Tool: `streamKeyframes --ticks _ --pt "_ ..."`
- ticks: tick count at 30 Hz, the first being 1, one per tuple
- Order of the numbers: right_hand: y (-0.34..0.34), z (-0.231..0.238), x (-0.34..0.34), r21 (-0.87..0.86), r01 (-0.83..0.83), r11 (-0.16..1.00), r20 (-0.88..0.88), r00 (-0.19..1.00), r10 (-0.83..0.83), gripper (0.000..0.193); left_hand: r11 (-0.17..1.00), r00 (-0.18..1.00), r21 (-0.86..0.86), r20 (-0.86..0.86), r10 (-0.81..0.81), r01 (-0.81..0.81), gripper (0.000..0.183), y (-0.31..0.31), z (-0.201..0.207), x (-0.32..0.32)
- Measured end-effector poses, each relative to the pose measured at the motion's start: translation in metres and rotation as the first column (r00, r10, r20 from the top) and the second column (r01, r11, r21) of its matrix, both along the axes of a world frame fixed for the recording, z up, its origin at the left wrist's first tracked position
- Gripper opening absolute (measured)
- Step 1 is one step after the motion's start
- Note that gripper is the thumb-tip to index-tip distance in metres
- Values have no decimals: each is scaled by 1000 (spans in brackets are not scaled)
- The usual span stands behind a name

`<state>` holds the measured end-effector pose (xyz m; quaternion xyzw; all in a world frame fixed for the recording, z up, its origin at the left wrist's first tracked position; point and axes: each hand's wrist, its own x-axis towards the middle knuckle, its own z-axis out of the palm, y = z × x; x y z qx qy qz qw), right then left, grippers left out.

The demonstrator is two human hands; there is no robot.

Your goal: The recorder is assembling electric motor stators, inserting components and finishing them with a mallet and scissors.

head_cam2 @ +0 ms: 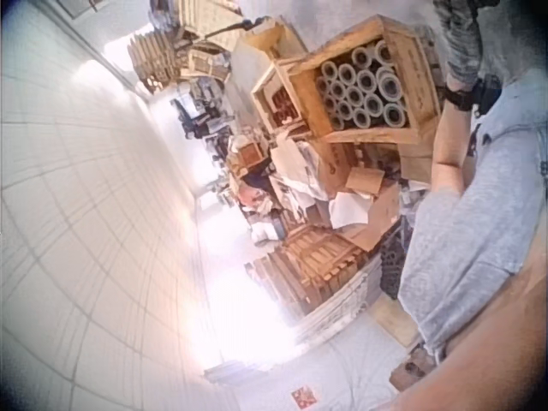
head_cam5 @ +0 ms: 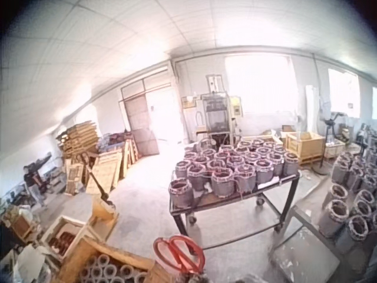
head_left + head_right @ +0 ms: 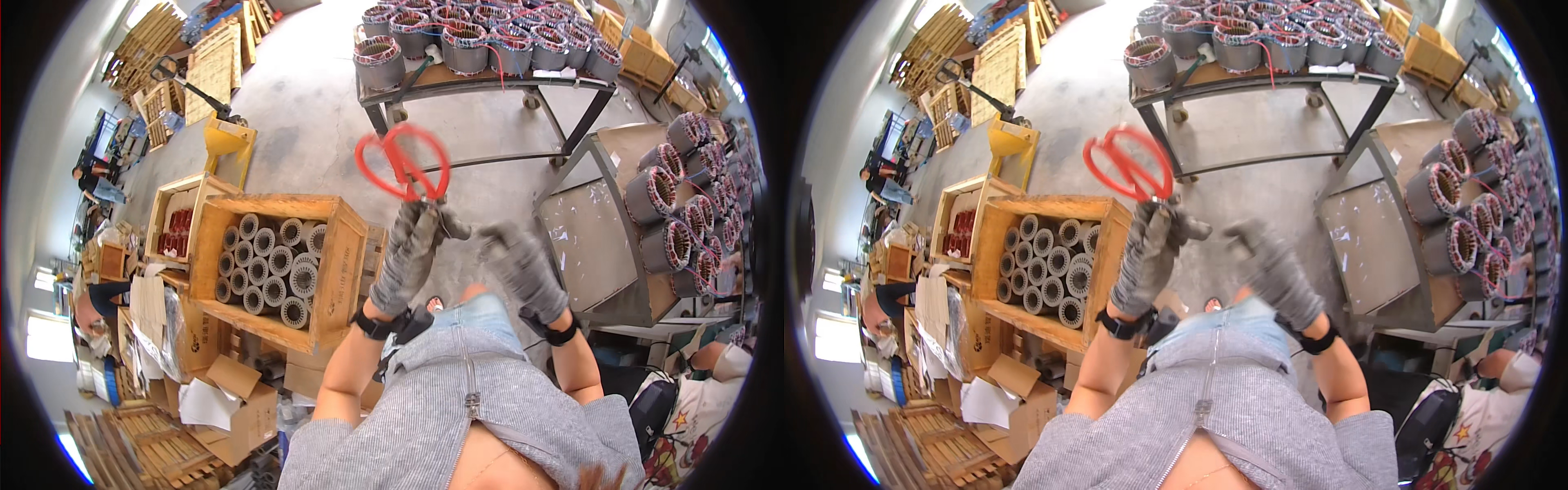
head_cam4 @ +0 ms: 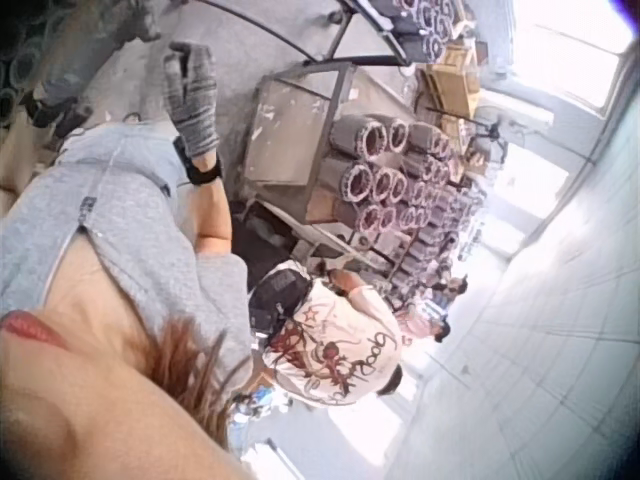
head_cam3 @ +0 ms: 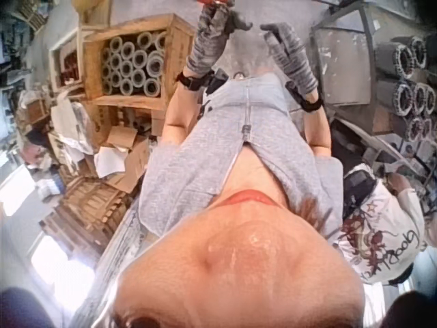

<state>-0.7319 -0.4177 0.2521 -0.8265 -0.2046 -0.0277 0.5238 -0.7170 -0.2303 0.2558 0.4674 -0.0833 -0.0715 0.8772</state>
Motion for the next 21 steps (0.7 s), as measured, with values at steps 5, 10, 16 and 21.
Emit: streamKeyframes --ticks 5,10,16,21 --pt "-28 7 92 566 343 750 -287 934 -211 25 777 777 488 630 1 -397 20 -2 -23 125" --pt "-52 12 198 590 223 776 -229 968 -104 33 475 516 674 739 -433 -566 30 -9 10 244" --pt "-36 22 314 270 0 963 -433 893 121 38 263 461 828 507 -729 -495 24 27 37 356" --pt "-4 13 391 203 -419 885 -455 759 465 55 -11 487 908 214 -847 -419 18 48 51 404"
